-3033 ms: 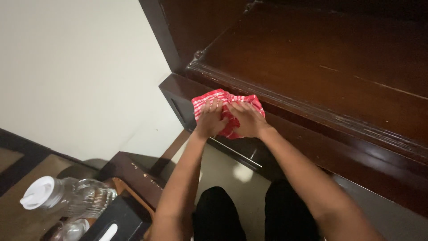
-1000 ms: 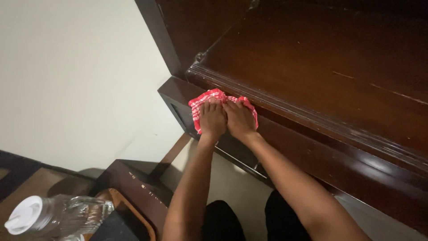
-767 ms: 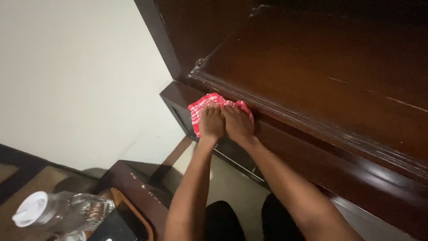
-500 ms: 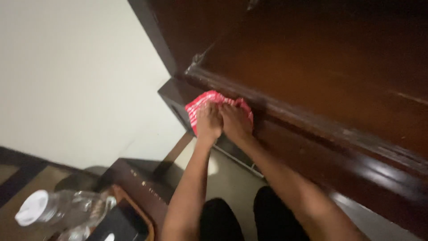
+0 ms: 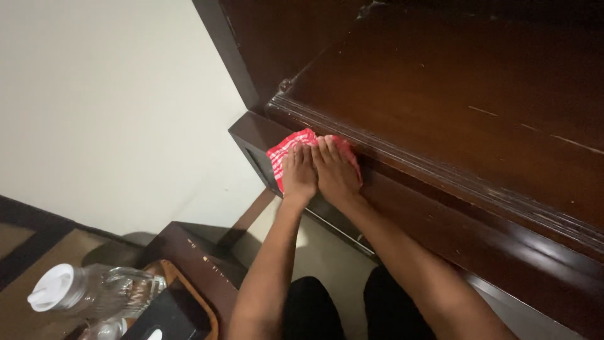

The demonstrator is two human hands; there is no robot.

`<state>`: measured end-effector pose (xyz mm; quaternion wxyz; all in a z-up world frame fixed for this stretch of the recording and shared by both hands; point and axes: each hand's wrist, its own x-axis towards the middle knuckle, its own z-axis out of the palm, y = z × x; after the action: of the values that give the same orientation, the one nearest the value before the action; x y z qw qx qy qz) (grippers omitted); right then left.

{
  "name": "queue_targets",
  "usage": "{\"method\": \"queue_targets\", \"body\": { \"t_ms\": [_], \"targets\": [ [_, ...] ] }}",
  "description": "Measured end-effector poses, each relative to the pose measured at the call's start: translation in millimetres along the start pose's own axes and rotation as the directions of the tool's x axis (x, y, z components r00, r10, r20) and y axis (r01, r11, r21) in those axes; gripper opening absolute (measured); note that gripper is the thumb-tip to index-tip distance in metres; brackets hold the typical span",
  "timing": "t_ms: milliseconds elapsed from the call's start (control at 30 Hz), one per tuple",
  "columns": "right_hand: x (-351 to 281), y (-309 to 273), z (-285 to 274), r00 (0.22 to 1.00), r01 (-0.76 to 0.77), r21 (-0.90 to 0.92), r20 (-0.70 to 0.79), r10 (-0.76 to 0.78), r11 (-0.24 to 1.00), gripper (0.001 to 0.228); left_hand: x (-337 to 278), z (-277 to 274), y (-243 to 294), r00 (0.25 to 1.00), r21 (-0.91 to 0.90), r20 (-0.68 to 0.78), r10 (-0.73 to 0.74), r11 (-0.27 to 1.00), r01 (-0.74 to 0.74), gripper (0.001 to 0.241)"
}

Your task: The person wipes a dark wooden cabinet with a red and white checkered cloth. Then, the person arranges two white pillows on a bed with white sheets.

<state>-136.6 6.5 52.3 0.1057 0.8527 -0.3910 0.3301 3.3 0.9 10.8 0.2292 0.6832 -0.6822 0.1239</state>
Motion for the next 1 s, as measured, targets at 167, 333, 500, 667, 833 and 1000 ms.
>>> {"method": "queue_targets", "body": {
  "t_ms": [167, 333, 500, 667, 833, 1000],
  "targets": [
    [-10.3, 3.7, 8.8, 0.997, -0.048, 0.150, 0.063, 0.038, 0.988, 0.053, -6.9, -7.9, 7.5, 0.976, 0.011, -0.216, 0.010, 1.000, -0.008, 0.057],
    [-2.4, 0.7, 0.6, 0.987, -0.111, 0.191, 0.133, 0.087, 0.975, 0.052, -0.7, -23.8, -0.7, 0.978, 0.247, -0.072, 0.198, 0.953, -0.175, 0.063],
    [0.0, 7.4, 17.3, 0.984, -0.100, 0.179, 0.165, 0.071, 0.979, 0.055, 5.3, 5.9, -16.0, 0.979, 0.207, 0.104, 0.174, 0.959, -0.193, 0.062],
    [7.8, 3.3, 13.8, 0.983, -0.126, 0.281, 0.162, 0.083, 0.951, 0.054, 9.8, -14.5, -10.7, 0.988, 0.185, 0.059, 0.141, 0.971, -0.150, 0.058],
    [5.7, 0.7, 8.2, 0.988, -0.120, 0.295, 0.127, 0.086, 0.948, 0.050, 6.7, -4.7, -11.7, 0.993, -0.029, -0.056, 0.104, 0.994, -0.106, 0.053],
    [-9.1, 8.6, 30.3, 0.996, 0.068, -0.004, 0.064, -0.068, 0.998, 0.051, -9.1, -1.8, -7.1, 0.990, 0.157, -0.038, 0.134, 0.979, -0.126, 0.060]
  ]
}}
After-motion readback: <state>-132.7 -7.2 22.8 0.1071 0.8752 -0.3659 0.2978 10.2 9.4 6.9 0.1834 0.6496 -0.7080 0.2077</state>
